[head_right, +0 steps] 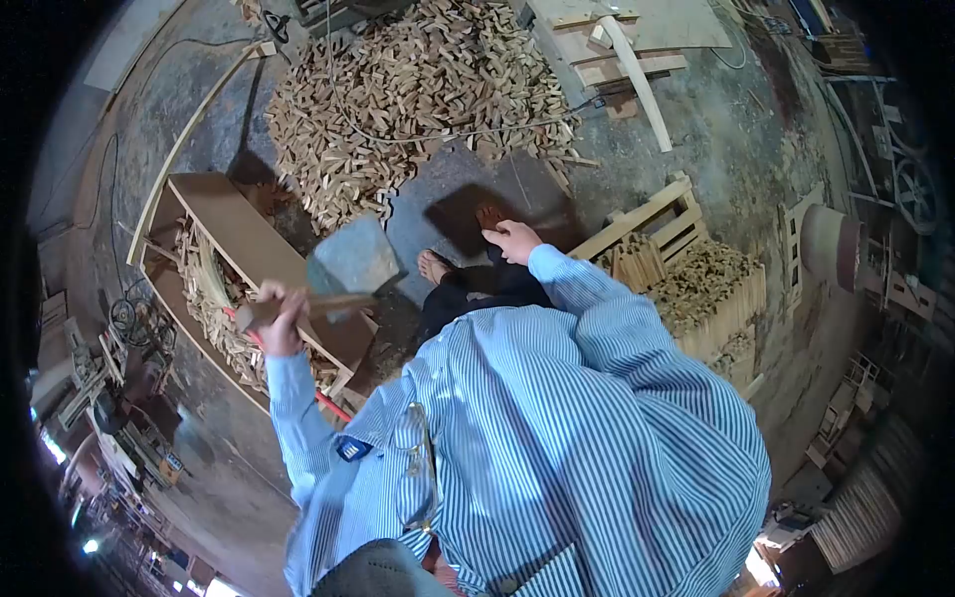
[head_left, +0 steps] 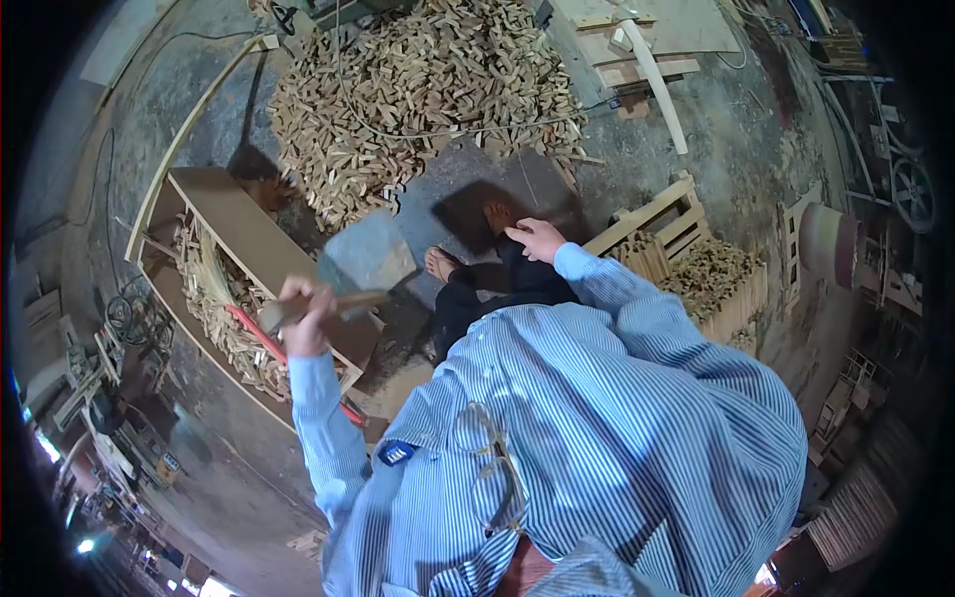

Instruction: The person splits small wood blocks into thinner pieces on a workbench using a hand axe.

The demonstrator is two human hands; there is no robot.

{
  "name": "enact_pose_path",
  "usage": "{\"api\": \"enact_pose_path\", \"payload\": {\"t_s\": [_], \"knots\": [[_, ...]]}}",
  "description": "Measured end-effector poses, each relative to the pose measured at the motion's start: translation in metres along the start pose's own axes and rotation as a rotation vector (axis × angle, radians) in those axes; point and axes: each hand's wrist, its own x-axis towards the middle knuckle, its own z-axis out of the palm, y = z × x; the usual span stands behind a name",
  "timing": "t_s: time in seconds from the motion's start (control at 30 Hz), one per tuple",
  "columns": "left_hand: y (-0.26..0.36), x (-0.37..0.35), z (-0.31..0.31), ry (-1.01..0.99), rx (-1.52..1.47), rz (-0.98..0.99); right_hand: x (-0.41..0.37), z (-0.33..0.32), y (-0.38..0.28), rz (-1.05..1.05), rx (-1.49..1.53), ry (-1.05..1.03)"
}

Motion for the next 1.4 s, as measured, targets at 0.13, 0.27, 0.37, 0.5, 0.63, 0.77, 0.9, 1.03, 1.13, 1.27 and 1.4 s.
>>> {"api": "enact_pose_path", "payload": {"t_s": [0.13,0.27,0.37,0.5,0.63,0.77,0.9,1.03,1.13,1.27,1.4], "knots": [[-0.027,0.043,0.034,-0.188,0.082,0.074,-0.015,0.007,0.013,-0.125,-0.033,0.131],[-0.032,0.063,0.095,-0.261,0.098,0.086,-0.035,0.01,-0.036,-0.359,-0.117,0.077],[-0.052,0.086,0.136,-0.415,0.155,0.097,-0.023,0.018,-0.08,-0.784,-0.279,0.079],[-0.042,0.11,0.223,-0.52,0.344,0.38,0.024,0.022,-0.131,-0.953,-0.074,-0.048],[-0.035,0.144,0.272,-0.52,0.429,0.2,0.053,-0.009,-0.12,-0.632,0.233,-0.086],[-0.043,0.184,0.285,-0.623,0.467,0.241,0.107,-0.054,-0.07,-0.575,0.324,-0.087],[-0.184,0.251,0.212,-0.13,-0.06,-0.25,0.119,-0.093,-0.044,-0.579,0.258,0.126],[-0.356,0.363,0.115,0.131,-0.065,-0.554,0.142,-0.105,-0.001,-0.419,0.363,0.188],[-0.436,0.428,0.114,0.31,0.055,-0.703,0.156,-0.111,0.061,-0.25,0.217,0.307],[-0.597,0.506,0.111,0.196,0.349,-0.639,0.17,-0.111,0.091,-0.129,0.114,0.481],[-0.647,0.565,0.158,0.478,-0.265,-0.826,0.177,-0.11,0.138,-0.056,0.343,0.568]]}}
